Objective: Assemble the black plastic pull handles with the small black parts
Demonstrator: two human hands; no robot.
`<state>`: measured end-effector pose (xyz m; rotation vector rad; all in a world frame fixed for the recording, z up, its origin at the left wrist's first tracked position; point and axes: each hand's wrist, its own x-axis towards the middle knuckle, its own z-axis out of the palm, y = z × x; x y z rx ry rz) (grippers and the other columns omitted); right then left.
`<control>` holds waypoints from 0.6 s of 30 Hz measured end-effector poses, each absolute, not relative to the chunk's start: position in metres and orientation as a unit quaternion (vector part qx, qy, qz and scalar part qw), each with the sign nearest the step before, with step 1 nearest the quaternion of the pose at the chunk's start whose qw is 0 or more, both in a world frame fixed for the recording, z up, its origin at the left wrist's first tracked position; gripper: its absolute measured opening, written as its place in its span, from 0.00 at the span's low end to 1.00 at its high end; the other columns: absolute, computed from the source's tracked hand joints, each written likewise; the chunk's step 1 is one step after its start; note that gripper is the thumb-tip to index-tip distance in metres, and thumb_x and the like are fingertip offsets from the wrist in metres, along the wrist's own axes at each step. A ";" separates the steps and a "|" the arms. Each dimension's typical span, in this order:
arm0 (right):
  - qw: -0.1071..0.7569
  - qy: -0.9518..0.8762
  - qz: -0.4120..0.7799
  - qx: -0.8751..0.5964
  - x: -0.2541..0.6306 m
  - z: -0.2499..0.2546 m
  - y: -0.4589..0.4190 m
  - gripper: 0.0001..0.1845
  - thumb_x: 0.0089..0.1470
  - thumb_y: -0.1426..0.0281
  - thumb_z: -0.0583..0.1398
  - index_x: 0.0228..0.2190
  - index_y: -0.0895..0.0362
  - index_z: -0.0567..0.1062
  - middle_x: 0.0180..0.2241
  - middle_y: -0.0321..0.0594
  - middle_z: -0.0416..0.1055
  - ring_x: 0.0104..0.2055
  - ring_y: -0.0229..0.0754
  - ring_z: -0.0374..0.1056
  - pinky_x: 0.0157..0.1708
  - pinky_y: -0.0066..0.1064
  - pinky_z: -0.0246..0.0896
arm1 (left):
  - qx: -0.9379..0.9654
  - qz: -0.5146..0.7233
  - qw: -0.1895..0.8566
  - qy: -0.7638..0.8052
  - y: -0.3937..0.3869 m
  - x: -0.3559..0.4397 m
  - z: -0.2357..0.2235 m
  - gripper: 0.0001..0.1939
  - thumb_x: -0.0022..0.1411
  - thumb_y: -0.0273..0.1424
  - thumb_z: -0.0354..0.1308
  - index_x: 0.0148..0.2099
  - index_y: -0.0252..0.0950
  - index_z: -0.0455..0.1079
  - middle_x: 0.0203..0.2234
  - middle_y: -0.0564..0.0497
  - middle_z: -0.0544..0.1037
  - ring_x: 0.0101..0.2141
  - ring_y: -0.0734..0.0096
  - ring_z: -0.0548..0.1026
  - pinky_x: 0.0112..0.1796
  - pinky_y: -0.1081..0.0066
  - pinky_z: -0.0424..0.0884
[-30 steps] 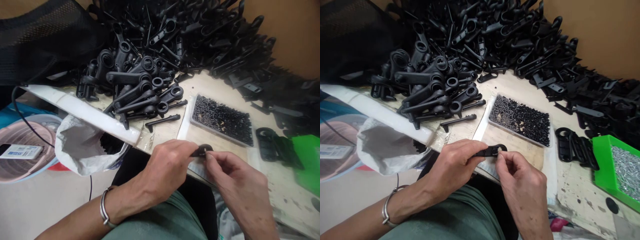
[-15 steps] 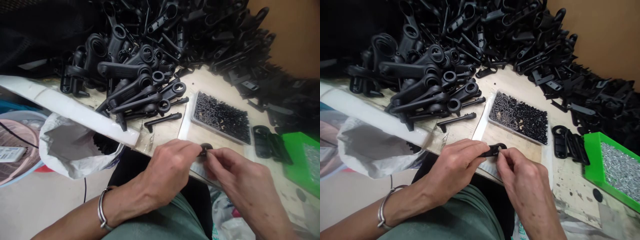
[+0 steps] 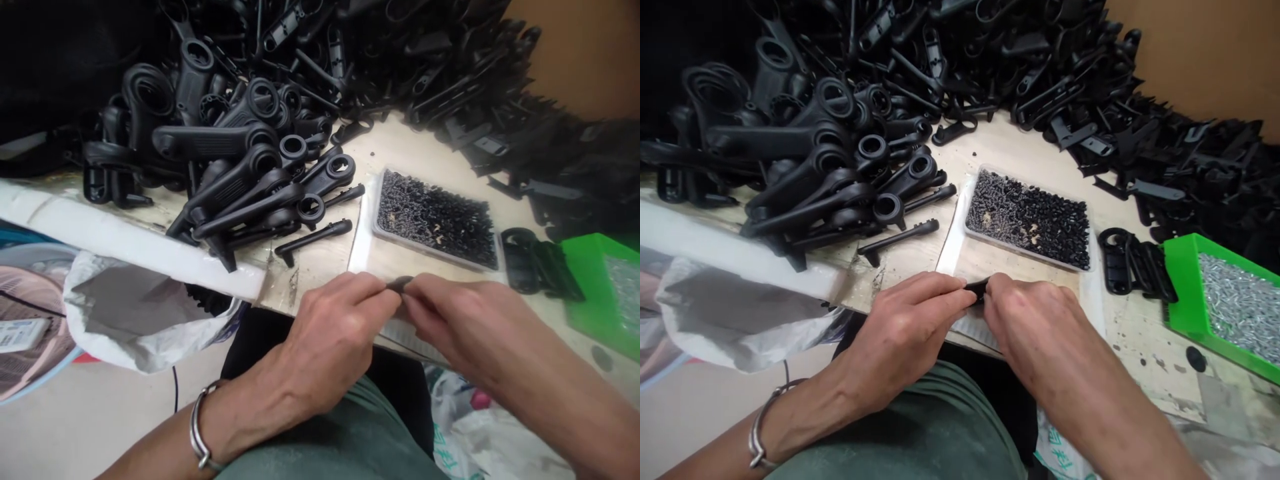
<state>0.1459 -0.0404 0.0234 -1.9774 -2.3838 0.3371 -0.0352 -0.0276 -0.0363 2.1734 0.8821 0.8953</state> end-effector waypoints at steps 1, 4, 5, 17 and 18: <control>0.017 -0.753 0.138 -0.644 0.148 0.024 -0.038 0.17 0.57 0.64 0.51 0.18 0.52 0.62 0.11 0.32 0.60 0.13 0.36 0.55 0.18 0.31 0.44 | 0.835 0.312 0.312 0.330 -0.026 -0.036 -0.034 0.13 0.66 0.18 0.50 0.44 0.37 0.71 0.43 0.49 0.76 0.43 0.68 0.75 0.43 0.68 0.74; 0.013 -0.705 0.214 -0.676 0.154 0.025 -0.031 0.15 0.54 0.64 0.54 0.18 0.52 0.66 0.12 0.31 0.64 0.14 0.36 0.60 0.18 0.29 0.49 | 0.872 0.236 0.294 0.312 -0.022 -0.038 -0.025 0.14 0.65 0.16 0.47 0.43 0.38 0.69 0.40 0.50 0.73 0.40 0.67 0.71 0.36 0.68 0.70; 0.013 -0.688 0.239 -0.685 0.154 0.025 -0.031 0.14 0.53 0.65 0.55 0.18 0.52 0.67 0.12 0.31 0.65 0.15 0.36 0.60 0.17 0.29 0.50 | 0.882 0.215 0.282 0.309 -0.021 -0.039 -0.021 0.14 0.64 0.16 0.47 0.42 0.38 0.68 0.39 0.51 0.71 0.38 0.67 0.70 0.33 0.68 0.67; 0.329 -0.476 0.373 -0.726 0.178 0.018 -0.070 0.20 0.51 0.50 0.65 0.25 0.55 0.78 0.19 0.38 0.73 0.19 0.36 0.68 0.20 0.27 0.69 | 0.932 0.108 0.188 0.291 -0.017 -0.039 -0.001 0.17 0.59 0.14 0.48 0.44 0.40 0.66 0.35 0.52 0.63 0.34 0.67 0.63 0.26 0.67 0.54; 0.336 -0.461 0.386 -0.725 0.180 0.018 -0.074 0.20 0.50 0.50 0.65 0.25 0.55 0.79 0.20 0.38 0.74 0.19 0.37 0.69 0.20 0.27 0.70 | 0.932 0.102 0.190 0.293 -0.017 -0.039 0.000 0.18 0.58 0.14 0.48 0.44 0.40 0.67 0.35 0.52 0.63 0.34 0.68 0.63 0.26 0.67 0.55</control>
